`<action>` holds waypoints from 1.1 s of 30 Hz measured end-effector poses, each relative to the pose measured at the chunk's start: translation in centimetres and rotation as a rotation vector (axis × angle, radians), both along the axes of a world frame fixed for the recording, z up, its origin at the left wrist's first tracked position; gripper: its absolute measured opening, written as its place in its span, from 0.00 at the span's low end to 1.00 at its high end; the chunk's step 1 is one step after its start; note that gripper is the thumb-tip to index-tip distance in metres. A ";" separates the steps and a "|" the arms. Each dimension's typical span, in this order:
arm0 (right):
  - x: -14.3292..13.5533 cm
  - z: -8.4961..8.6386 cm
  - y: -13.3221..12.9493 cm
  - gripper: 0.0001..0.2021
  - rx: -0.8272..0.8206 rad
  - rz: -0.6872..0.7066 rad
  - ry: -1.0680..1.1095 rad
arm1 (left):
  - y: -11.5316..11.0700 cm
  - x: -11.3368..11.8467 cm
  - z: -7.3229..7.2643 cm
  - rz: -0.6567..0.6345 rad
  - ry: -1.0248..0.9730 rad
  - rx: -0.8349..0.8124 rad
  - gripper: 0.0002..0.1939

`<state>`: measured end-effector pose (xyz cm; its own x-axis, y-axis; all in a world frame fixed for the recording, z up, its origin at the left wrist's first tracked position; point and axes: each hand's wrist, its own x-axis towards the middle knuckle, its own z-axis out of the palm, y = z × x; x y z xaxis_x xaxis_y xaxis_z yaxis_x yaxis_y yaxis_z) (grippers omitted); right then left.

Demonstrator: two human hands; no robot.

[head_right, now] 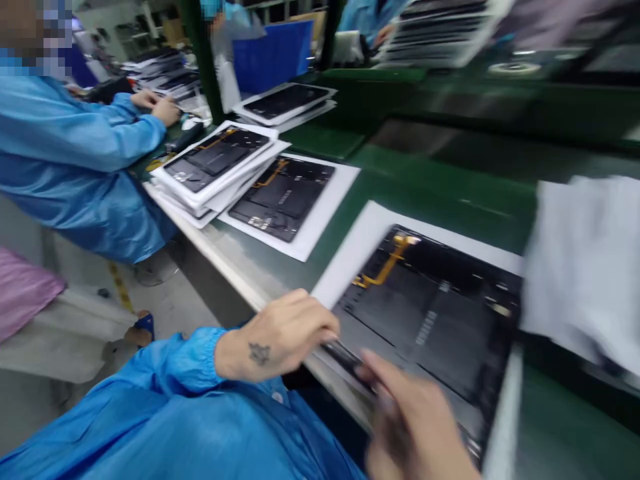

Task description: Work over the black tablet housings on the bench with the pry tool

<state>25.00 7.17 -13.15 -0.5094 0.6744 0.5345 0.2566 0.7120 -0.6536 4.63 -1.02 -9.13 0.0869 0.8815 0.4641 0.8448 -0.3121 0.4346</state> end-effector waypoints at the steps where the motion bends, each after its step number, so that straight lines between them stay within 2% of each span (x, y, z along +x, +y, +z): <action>1: -0.8 1.3 -0.8 0.21 0.043 0.032 -0.055 | -0.1 0.1 0.0 0.001 -0.055 0.024 0.14; 3: -2.4 3.1 -1.6 0.22 0.134 0.082 -0.122 | -0.3 -0.1 -0.1 -0.002 -0.166 0.038 0.11; 6: -3.9 4.0 -1.5 0.19 0.155 0.071 -0.165 | -0.2 -0.6 -0.6 -0.042 -0.272 0.032 0.08; 12: -4.7 3.9 -1.7 0.12 0.180 0.081 -0.237 | -0.3 -1.3 -0.5 -0.060 -0.279 -0.021 0.06; 16: -5.0 4.0 -1.7 0.12 0.157 0.094 -0.224 | -0.6 -1.8 -0.3 0.066 -0.311 0.024 0.09; 18: -5.0 3.9 -1.6 0.13 0.125 0.091 -0.208 | -0.7 -2.0 -0.3 0.096 -0.301 0.054 0.07; 23: -5.0 3.7 -1.7 0.12 0.111 0.082 -0.199 | -0.8 -1.9 -0.4 0.033 -0.313 0.020 0.05; 33: -5.1 3.8 -1.7 0.13 0.153 0.073 -0.207 | -0.6 -1.0 0.2 0.045 -0.355 -0.018 0.04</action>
<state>19.88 5.43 -9.31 -0.6628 0.5510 0.5070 0.3181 0.8202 -0.4756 3.62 -1.60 -8.98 -0.1160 0.8890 0.4429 0.6527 -0.2679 0.7087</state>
